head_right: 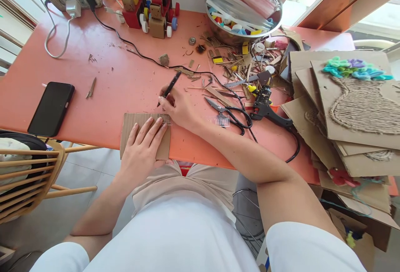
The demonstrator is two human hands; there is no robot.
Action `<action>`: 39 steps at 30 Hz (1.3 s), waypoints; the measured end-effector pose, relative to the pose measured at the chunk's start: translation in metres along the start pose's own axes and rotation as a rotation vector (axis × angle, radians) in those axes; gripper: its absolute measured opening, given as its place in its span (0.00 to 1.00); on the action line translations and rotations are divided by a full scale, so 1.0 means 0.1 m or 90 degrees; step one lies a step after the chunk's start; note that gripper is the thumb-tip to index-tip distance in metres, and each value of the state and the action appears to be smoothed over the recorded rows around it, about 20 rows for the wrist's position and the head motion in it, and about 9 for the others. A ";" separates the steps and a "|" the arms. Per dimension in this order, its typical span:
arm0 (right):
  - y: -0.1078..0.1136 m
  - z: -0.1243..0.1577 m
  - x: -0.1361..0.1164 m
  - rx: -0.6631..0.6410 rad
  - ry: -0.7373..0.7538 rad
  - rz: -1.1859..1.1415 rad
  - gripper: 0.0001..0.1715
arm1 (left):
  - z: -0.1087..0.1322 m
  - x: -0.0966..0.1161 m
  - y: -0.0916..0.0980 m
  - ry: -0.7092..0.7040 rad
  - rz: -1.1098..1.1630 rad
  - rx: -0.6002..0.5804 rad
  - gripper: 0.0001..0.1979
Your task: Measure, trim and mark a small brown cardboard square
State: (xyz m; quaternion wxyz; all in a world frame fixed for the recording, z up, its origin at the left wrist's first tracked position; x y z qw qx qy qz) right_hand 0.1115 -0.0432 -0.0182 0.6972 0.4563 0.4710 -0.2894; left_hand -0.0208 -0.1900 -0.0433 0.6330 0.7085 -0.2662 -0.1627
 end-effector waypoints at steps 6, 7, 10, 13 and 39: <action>0.40 0.28 -0.18 -0.014 0.086 0.230 0.06 | 0.01 -0.01 -0.02 0.005 0.009 -0.001 0.43; 0.46 0.35 -0.17 -0.020 0.089 0.310 0.05 | 0.02 -0.01 -0.03 0.004 0.011 0.004 0.44; 0.54 0.59 -0.07 -0.014 0.070 0.487 0.04 | 0.04 -0.01 -0.03 -0.003 0.012 0.036 0.46; 0.51 0.77 0.03 0.001 0.084 0.581 0.09 | 0.05 -0.02 -0.01 -0.007 0.012 0.055 0.47; 0.11 1.02 -0.13 0.146 -0.046 0.067 0.21 | -0.32 -0.21 0.12 0.161 0.540 0.425 0.31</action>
Point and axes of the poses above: each hand's wrist, its own z-axis away from the middle knuckle, its own y-axis out of the back of the hand, x = y × z, the point moved 3 cm from there along -z, towards the middle knuckle, and after that the axes turned 15 degrees about -y, right-handed, at the moved point
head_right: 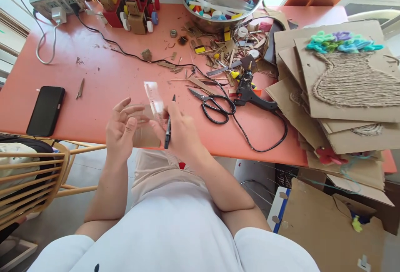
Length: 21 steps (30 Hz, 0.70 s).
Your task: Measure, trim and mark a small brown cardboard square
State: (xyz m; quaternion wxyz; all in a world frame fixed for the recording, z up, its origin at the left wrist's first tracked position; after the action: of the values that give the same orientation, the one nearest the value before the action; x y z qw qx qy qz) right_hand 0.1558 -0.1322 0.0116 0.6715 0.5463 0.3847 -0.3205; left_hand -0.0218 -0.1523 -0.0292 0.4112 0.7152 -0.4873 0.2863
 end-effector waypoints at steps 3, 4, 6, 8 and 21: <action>-0.20 0.00 -0.05 -0.023 0.043 0.028 0.15 | 0.01 0.01 0.06 0.067 0.055 0.050 0.32; -0.26 0.01 -0.06 -0.043 0.056 0.038 0.13 | -0.01 0.02 0.09 0.078 0.063 0.062 0.31; -0.37 0.03 -0.06 -0.078 0.075 0.050 0.10 | -0.05 0.03 0.15 0.088 0.078 0.067 0.29; -0.43 0.06 -0.04 -0.084 0.085 0.053 0.09 | -0.08 0.04 0.18 0.090 0.096 0.042 0.28; -0.28 0.31 0.31 0.043 0.211 0.130 0.05 | -0.24 -0.12 0.29 0.084 -0.106 -0.056 0.21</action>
State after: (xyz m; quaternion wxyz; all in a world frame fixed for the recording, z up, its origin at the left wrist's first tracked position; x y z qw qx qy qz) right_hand 0.1523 -0.1682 -0.0260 0.6092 0.6502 0.4212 -0.1692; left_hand -0.0529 -0.1311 -0.0178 0.4959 0.7141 -0.4098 0.2760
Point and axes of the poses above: each hand's wrist, its own z-axis away from the middle knuckle, its own y-axis out of the back of the hand, x = y × z, the point moved 3 cm from there along -z, towards the middle knuckle, and after that the axes turned 15 degrees about -y, right-handed, at the moved point
